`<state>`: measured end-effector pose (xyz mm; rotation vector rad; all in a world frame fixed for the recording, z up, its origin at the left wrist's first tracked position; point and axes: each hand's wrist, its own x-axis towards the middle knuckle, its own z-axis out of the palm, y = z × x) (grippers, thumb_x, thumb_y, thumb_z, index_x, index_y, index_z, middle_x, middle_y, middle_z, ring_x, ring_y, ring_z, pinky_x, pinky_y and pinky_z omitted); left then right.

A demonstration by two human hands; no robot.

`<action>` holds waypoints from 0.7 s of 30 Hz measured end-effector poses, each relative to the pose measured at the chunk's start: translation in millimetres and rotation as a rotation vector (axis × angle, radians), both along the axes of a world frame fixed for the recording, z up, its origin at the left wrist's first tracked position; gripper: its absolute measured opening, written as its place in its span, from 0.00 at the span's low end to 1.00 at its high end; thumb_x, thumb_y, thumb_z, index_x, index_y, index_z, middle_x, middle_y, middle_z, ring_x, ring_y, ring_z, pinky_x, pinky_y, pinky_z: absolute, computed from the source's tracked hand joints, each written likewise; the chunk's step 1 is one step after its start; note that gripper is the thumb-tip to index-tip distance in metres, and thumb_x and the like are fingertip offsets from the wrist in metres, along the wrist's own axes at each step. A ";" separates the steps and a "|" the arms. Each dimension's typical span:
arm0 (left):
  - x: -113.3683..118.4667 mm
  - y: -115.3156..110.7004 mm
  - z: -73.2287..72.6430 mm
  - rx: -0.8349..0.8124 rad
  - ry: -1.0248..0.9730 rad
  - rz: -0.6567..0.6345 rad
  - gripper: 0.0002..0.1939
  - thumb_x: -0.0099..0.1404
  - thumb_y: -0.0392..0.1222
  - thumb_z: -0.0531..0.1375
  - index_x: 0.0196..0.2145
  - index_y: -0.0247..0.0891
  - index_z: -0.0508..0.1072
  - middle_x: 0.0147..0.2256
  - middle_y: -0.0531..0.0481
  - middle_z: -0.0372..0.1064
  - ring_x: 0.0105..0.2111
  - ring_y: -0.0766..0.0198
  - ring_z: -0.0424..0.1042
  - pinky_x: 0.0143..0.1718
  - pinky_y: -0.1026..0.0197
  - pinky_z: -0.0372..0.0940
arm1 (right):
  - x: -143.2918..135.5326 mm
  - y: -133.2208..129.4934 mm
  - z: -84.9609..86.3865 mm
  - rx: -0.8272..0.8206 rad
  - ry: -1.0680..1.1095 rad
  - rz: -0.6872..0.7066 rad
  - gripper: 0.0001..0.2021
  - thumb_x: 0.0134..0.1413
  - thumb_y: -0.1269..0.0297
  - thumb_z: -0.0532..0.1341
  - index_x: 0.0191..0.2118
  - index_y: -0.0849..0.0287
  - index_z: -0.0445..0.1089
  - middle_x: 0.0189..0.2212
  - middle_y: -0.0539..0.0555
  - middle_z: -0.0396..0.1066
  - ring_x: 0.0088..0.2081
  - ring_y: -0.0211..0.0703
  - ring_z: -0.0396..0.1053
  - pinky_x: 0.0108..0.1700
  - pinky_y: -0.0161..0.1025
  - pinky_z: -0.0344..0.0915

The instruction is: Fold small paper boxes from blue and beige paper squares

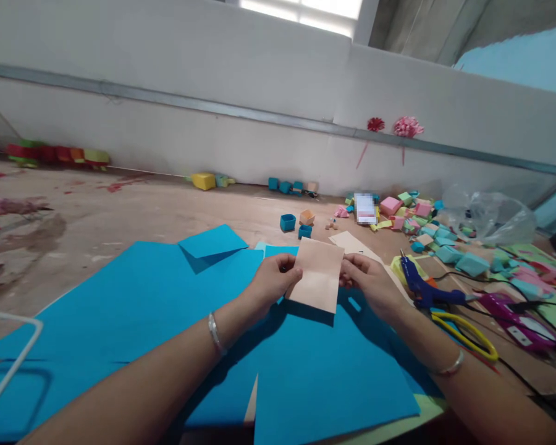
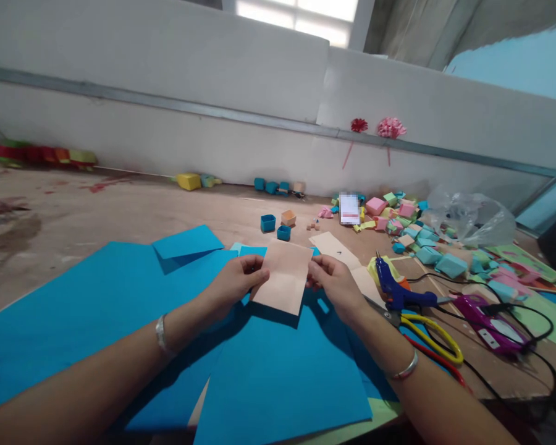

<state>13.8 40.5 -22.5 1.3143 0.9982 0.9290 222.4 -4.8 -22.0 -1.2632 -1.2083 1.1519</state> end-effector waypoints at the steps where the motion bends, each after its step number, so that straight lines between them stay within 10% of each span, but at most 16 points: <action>1: 0.0 0.1 0.0 0.010 -0.010 0.012 0.08 0.50 0.39 0.64 0.30 0.34 0.75 0.30 0.48 0.74 0.29 0.62 0.71 0.30 0.62 0.63 | 0.5 -0.3 0.2 -0.001 0.003 -0.002 0.15 0.49 0.52 0.66 0.36 0.58 0.70 0.26 0.49 0.70 0.26 0.34 0.66 0.28 0.33 0.59; 15: 1.4 4.4 1.0 -0.047 -0.117 0.180 0.19 0.52 0.43 0.65 0.41 0.35 0.72 0.26 0.50 0.74 0.23 0.65 0.71 0.23 0.66 0.62 | -15.6 -8.4 -9.8 0.008 -0.241 0.258 0.08 0.54 0.60 0.59 0.34 0.59 0.70 0.28 0.52 0.72 0.25 0.37 0.69 0.26 0.35 0.63; 21: 2.0 5.3 0.1 -0.085 -0.193 0.244 0.16 0.53 0.44 0.65 0.38 0.36 0.70 0.29 0.49 0.75 0.25 0.65 0.72 0.25 0.66 0.64 | -18.2 -15.1 -4.8 0.241 -0.553 0.338 0.07 0.48 0.72 0.62 0.35 0.59 0.75 0.35 0.55 0.74 0.38 0.44 0.70 0.43 0.40 0.65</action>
